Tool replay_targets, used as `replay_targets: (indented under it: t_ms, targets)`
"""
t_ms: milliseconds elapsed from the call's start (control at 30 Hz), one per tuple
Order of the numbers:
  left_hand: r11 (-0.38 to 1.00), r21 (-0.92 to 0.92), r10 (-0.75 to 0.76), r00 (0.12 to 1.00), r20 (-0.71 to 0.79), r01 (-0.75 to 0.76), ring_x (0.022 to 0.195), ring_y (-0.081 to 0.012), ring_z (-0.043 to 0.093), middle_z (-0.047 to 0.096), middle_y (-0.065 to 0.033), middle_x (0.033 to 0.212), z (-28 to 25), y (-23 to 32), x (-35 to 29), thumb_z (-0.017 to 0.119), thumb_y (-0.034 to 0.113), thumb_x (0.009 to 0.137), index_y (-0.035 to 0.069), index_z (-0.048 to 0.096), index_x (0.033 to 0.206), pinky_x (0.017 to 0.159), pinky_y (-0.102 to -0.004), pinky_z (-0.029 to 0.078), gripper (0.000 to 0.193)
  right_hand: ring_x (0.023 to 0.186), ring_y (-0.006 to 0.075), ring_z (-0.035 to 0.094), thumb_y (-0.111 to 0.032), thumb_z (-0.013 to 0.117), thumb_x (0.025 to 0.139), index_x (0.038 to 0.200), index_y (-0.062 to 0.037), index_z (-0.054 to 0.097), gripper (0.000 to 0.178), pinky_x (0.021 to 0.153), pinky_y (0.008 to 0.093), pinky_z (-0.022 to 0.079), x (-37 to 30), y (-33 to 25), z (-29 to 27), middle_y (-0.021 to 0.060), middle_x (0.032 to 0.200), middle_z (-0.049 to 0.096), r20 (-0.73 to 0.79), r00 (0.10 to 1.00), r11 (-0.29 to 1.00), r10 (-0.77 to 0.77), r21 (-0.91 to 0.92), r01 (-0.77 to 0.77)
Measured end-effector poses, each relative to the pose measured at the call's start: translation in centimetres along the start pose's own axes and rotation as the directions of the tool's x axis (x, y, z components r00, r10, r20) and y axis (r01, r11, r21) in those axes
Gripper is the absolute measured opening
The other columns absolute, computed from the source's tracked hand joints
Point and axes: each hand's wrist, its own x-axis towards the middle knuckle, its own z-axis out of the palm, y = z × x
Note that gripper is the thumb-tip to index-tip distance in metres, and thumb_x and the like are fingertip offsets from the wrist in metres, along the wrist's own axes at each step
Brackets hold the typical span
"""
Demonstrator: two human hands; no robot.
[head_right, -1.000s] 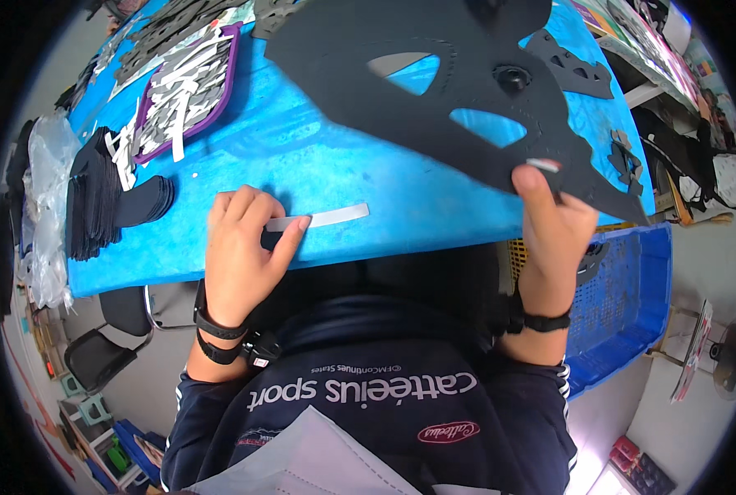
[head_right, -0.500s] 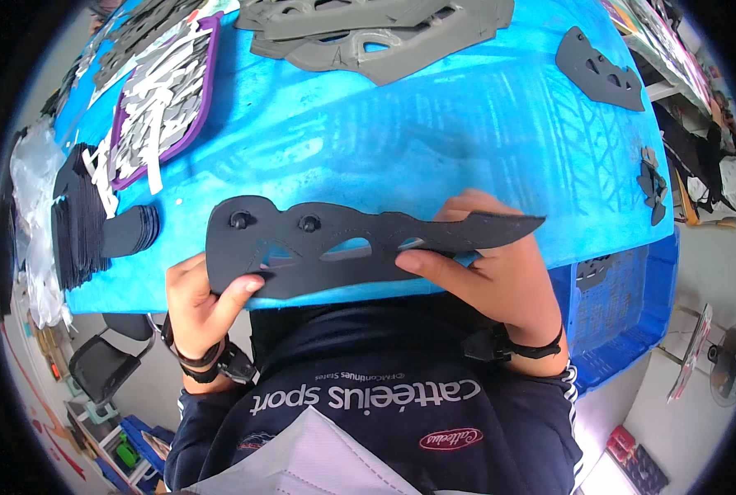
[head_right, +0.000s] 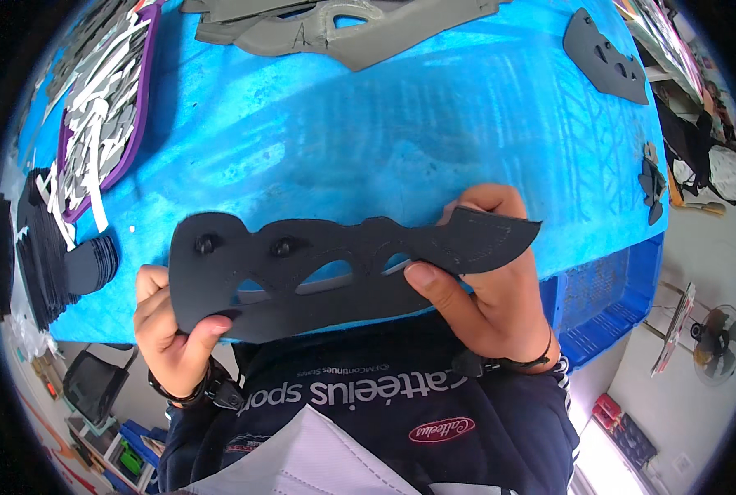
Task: The person is picking up black shoe upper components and applying small white adhesive strips to them on a blue worktable.
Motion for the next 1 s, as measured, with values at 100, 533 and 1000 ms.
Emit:
replay_targets:
  t_ms: [100,533,1000]
  targets:
    - [0.996,-0.077,-0.052,0.997,-0.059,0.047,0.063,-0.022,0.037,0.05,-0.0043,0.056,0.08,-0.02,-0.2,0.076,0.024,0.064,0.003,0.058,0.063,0.063,-0.033,0.03,0.028,0.086,0.0285,0.047,-0.015,0.068,0.072,0.082,-0.0031,0.062,0.016,0.077,0.0383,0.039,0.63,-0.54,0.0,0.0078,0.081,0.053,0.01,0.996,0.975,-0.084,-0.207,0.085]
    - [0.998,0.053,-0.04,0.998,0.042,0.038,0.062,-0.0213,0.039,0.046,-0.0045,0.054,-0.08,0.4,0.33,0.07,0.015,0.062,0.002,0.054,0.058,0.081,-0.042,0.031,0.021,0.094,0.0333,0.048,-0.015,0.067,0.072,0.082,-0.0014,0.063,0.017,0.083,0.0433,0.038,0.33,-0.49,-0.09,0.0114,0.085,0.057,0.087,0.996,0.97,-0.035,-0.237,0.054]
    - [0.994,0.095,-0.049,0.998,0.048,0.045,0.062,-0.0216,0.041,0.047,-0.0049,0.054,-0.06,0.42,0.47,0.069,0.009,0.061,0.001,0.054,0.057,0.085,-0.0435,0.032,0.017,0.095,0.033,0.049,-0.014,0.069,0.071,0.082,-0.0009,0.063,0.018,0.087,0.0468,0.038,0.33,-0.78,0.36,0.012,0.086,0.057,0.048,0.999,0.972,-0.026,-0.233,0.036]
